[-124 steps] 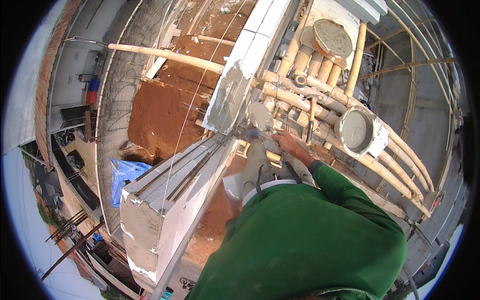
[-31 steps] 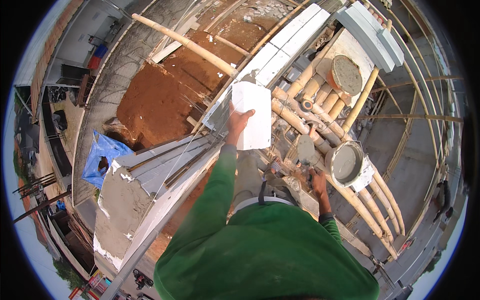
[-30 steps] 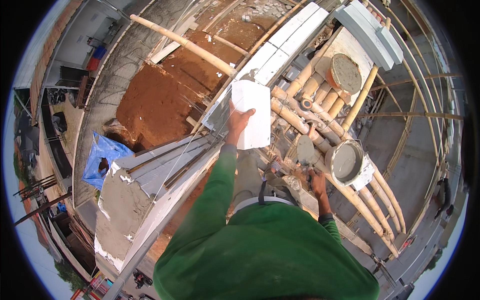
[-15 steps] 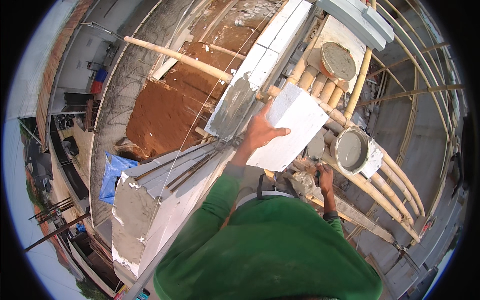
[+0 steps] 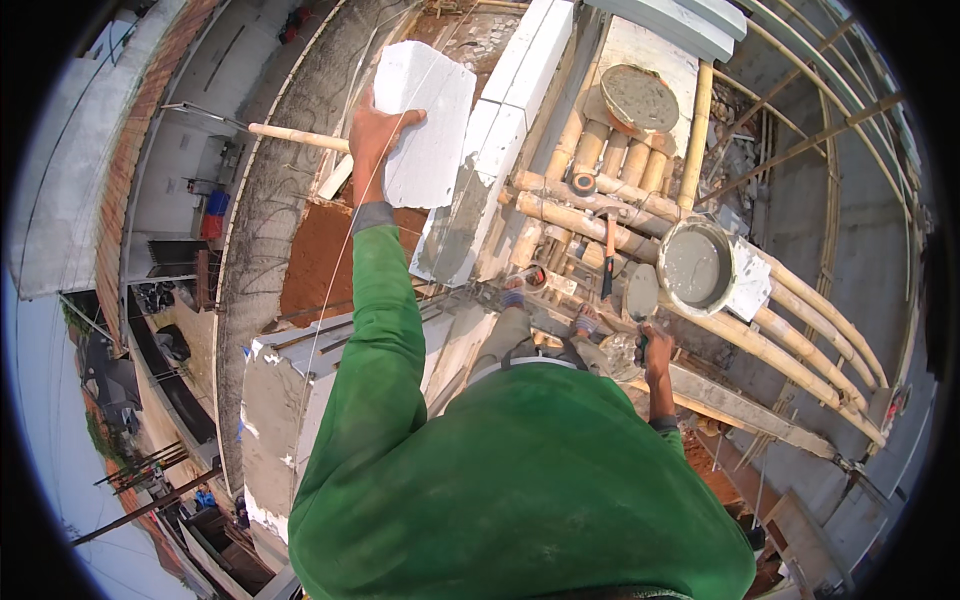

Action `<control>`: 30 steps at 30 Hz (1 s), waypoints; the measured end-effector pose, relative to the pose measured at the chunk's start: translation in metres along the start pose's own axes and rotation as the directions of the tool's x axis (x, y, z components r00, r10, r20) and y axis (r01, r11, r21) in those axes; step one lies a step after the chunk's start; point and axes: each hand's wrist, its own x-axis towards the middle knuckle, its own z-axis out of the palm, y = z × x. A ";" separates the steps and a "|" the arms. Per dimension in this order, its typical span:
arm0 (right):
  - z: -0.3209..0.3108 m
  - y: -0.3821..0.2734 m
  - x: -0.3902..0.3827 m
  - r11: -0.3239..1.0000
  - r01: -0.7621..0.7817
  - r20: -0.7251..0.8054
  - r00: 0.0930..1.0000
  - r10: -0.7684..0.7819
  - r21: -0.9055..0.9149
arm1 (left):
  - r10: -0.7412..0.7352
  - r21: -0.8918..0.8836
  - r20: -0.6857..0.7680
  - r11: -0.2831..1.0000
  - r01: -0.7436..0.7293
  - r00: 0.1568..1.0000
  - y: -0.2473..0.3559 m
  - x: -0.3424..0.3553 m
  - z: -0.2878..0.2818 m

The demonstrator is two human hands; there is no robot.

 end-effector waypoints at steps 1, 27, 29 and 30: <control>0.000 0.001 -0.002 1.000 -0.020 -0.004 1.000 0.020 0.017 | 0.002 0.030 -0.009 1.000 -0.002 1.000 -0.006 -0.002 -0.006; 0.042 -0.014 -0.016 0.985 0.057 0.094 0.995 -0.043 -0.162 | -0.280 0.460 0.116 0.866 0.198 0.953 -0.169 -0.164 0.092; 0.045 -0.016 -0.016 0.982 0.086 0.097 0.993 -0.070 -0.166 | -0.314 0.470 0.140 0.856 0.216 0.939 -0.171 -0.164 0.098; 0.047 -0.017 -0.016 0.983 0.083 0.098 0.993 -0.068 -0.161 | -0.320 0.466 0.147 0.857 0.220 0.936 -0.173 -0.164 0.101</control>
